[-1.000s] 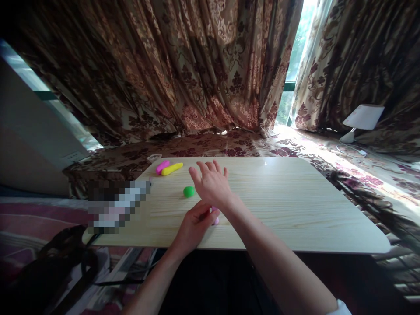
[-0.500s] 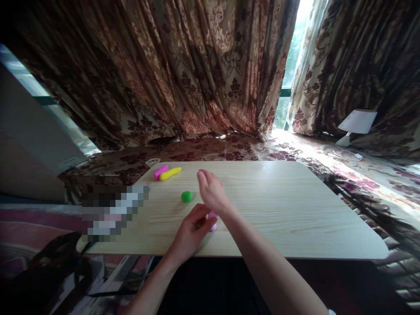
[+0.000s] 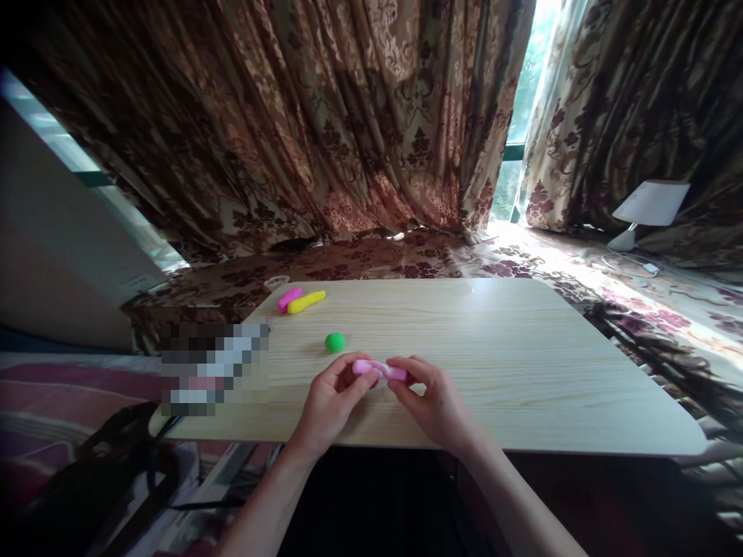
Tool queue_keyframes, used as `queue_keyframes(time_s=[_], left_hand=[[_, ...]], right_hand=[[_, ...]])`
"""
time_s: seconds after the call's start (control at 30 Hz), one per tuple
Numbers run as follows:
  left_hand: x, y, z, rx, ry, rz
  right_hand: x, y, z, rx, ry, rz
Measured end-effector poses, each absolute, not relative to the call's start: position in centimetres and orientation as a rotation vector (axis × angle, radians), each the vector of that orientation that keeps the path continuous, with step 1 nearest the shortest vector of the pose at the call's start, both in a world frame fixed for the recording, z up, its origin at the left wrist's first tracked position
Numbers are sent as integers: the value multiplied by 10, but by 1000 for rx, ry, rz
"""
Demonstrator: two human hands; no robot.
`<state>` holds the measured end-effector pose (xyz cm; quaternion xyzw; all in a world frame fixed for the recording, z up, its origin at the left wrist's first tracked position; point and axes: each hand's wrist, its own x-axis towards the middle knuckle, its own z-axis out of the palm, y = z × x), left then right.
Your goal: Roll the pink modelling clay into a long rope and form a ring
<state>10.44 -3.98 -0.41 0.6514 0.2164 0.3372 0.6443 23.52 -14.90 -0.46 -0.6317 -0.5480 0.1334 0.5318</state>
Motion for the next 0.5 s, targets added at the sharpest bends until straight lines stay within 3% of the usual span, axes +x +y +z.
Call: queue_keyframes(time_s=[0.5], left_hand=[[99,-45,4,1687,441,718]], right_hand=[[241,-155,0,-1428,-1223,462]])
